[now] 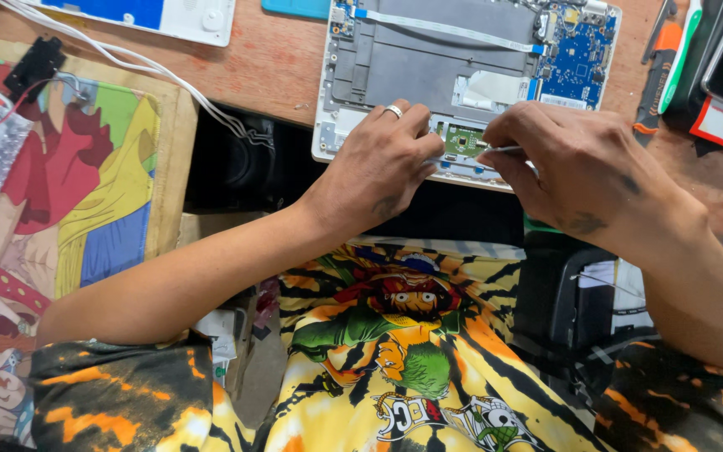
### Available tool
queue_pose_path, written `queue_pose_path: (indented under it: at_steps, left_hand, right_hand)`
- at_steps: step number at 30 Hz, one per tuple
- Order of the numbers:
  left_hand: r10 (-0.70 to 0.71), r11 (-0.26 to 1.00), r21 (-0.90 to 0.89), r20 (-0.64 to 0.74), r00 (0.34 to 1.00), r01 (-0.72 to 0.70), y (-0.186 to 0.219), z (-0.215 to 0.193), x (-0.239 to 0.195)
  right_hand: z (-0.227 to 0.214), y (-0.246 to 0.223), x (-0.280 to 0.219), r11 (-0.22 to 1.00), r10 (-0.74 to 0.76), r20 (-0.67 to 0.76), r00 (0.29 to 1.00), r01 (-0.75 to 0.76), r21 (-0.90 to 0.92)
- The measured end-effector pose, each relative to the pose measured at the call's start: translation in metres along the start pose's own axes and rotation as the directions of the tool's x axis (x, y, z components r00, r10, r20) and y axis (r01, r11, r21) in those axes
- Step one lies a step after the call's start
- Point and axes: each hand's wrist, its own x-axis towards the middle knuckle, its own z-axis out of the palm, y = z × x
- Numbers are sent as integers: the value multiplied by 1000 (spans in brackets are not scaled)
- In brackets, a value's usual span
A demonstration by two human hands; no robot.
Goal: The person is repairing a disassembled laptop. They connect ribbon cables to the motherboard, place the battery into the chassis, and use a screwdriver to secure components.
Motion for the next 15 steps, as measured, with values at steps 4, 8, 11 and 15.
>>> queue_pose_path:
  at_steps: [4, 8, 11, 15]
  left_hand:
    - [11, 1000, 15, -14, 1000, -11, 0, 0, 1]
    - [6, 997, 76, 15, 1000, -7, 0, 0, 5]
    - [0, 1000, -5, -31, 1000, 0, -9, -3, 6]
    - [-69, 990, -132, -191, 979, 44, -63, -28, 14]
  right_hand:
    - [0, 3, 0, 1000, 3, 21, 1000, -3, 21]
    - [2, 6, -2, 996, 90, 95, 991, -89, -24]
    - [1, 22, -7, 993, 79, 83, 993, -85, 82]
    - [-1, 74, -22, 984, 64, -131, 989, -40, 176]
